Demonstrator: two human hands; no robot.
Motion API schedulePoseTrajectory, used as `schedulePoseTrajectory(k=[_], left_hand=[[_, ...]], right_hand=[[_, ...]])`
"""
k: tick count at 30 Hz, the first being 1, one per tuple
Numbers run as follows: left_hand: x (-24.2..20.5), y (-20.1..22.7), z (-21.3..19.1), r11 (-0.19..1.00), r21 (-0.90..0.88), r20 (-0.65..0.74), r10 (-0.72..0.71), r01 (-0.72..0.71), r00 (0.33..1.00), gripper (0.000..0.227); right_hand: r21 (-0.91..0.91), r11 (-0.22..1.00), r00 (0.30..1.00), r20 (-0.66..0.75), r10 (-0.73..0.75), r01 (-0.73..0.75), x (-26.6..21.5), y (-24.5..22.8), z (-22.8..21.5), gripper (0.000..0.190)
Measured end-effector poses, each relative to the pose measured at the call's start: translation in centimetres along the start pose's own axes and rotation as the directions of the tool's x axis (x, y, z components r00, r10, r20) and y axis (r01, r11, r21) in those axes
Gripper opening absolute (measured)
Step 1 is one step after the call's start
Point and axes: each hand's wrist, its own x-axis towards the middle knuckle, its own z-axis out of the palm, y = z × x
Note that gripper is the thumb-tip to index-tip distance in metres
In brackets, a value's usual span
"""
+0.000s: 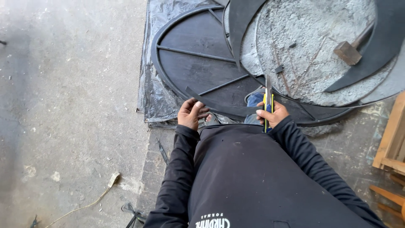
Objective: The person uses a utility knife to cut a strip of black rubber material on a concrete floor. They trim the edges of the strip and then use a hammer to tap the rubber into place on a circular metal frame.
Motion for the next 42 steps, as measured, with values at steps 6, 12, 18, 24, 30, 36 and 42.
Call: schedulePoseTrajectory(k=[6, 12, 18, 24, 30, 36, 42], left_hand=[[-2.7, 1.9, 4.3, 0.557, 0.782, 0.199, 0.204, -0.280, 0.959, 0.070], [-2.2, -1.6, 8.1, 0.104, 0.704, 0.710, -0.052, -0.703, 0.703, 0.051], [0.4, -3.9, 11.3, 0.705, 0.611, 0.548, -0.048, -0.361, 0.835, 0.017], [5.2, -9.9, 13.5, 0.896, 0.217, 0.345, -0.441, 0.387, 0.828, 0.021], [8.4, -15.2, 16.9, 0.814, 0.305, 0.290, -0.574, 0.494, 0.766, 0.019], [11.2, -18.4, 18.3, 0.815, 0.431, 0.172, -0.495, 0.386, 0.852, 0.018], [9.9, -15.6, 17.7, 0.610, 0.792, 0.196, -0.218, -0.023, 0.956, 0.027]], right_hand=[[-0.032, 0.999, 0.993, -0.117, -0.015, 0.011, -0.8, -1.5, 1.7, 0.024], [-0.190, 0.982, 0.997, -0.074, -0.016, 0.002, -2.3, -6.3, 5.3, 0.027], [-0.298, 0.955, 0.971, -0.225, -0.077, 0.006, -2.2, -7.0, 1.9, 0.038], [-0.667, 0.696, 0.943, -0.330, 0.044, -0.266, -0.7, -1.3, -6.1, 0.036], [-0.783, 0.491, 0.918, -0.385, 0.098, -0.382, 1.2, 0.0, -10.4, 0.033], [-0.874, 0.267, 0.911, -0.367, 0.187, -0.406, 5.5, 1.1, -15.6, 0.045], [-0.900, 0.188, 0.905, -0.344, 0.252, -0.394, 8.5, -0.3, -18.3, 0.040]])
